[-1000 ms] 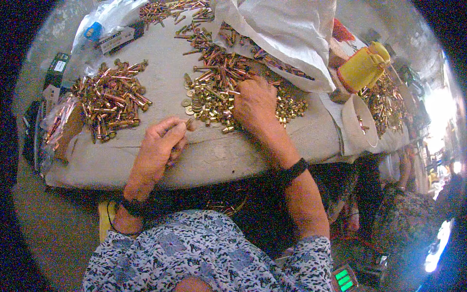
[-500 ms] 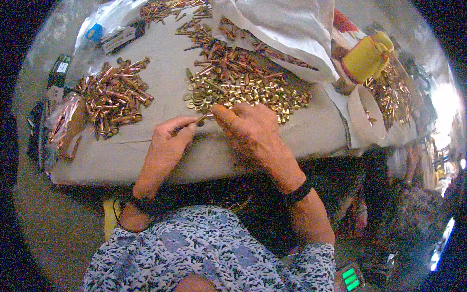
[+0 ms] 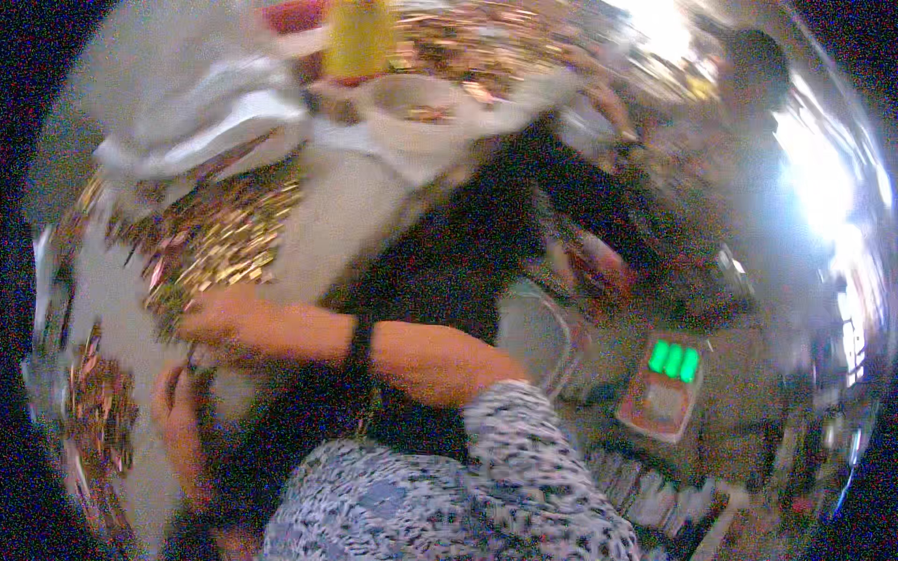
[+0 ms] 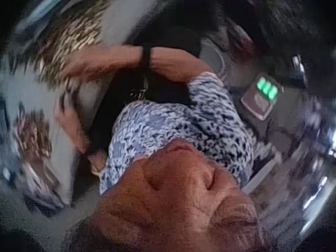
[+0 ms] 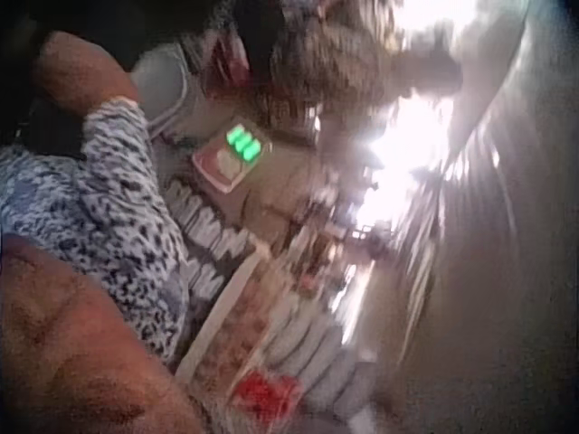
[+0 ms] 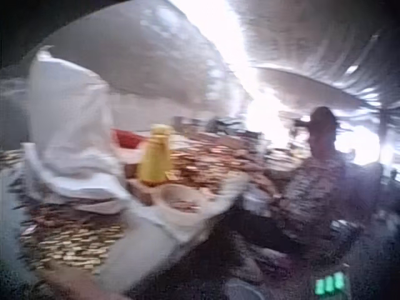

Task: Assembling long metal bolts with washers and sleeves.

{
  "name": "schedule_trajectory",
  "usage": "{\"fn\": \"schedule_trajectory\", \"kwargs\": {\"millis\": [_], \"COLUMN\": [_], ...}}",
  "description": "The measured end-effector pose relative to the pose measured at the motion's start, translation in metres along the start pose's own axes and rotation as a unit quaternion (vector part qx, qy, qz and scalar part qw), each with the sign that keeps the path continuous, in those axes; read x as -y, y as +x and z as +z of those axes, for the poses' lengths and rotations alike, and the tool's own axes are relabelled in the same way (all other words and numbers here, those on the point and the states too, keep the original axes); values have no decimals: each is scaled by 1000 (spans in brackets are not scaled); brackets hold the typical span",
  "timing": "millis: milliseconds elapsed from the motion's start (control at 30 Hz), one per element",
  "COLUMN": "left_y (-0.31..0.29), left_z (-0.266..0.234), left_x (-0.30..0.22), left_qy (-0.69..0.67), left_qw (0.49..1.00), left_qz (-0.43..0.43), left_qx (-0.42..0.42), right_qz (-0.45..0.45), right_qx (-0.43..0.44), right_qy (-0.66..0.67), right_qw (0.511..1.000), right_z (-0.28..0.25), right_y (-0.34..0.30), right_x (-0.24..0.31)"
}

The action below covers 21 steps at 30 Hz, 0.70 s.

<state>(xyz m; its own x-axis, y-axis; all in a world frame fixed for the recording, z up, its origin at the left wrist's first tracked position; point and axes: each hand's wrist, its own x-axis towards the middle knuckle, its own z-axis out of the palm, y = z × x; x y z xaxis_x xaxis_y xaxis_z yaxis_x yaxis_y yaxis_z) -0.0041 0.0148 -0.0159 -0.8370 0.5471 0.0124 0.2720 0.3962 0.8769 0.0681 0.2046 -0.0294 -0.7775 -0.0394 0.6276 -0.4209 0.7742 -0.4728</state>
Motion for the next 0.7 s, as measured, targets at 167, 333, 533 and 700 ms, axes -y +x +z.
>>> {"fn": "schedule_trajectory", "kwargs": {"millis": [167, 333, 533, 700], "left_y": [4, 13, -27, 5], "left_z": [0, 12, 9, -27], "left_x": [0, 19, -53, 24], "left_qy": [122, -173, -87, -56], "left_qw": [983, 979, 992, 987], "left_qz": [109, 51, 0, 32], "left_qx": [79, 95, 87, 148], "right_qz": [-55, 17, 33, -40], "right_qx": [-119, -179, -140, -161], "right_qy": [52, 99, 136, 91], "right_qw": [990, 979, 980, 982], "right_z": [12, 42, 30, 31], "right_y": [-5, -8, -2, -3], "right_x": [-1, 11, 16, 28]}}
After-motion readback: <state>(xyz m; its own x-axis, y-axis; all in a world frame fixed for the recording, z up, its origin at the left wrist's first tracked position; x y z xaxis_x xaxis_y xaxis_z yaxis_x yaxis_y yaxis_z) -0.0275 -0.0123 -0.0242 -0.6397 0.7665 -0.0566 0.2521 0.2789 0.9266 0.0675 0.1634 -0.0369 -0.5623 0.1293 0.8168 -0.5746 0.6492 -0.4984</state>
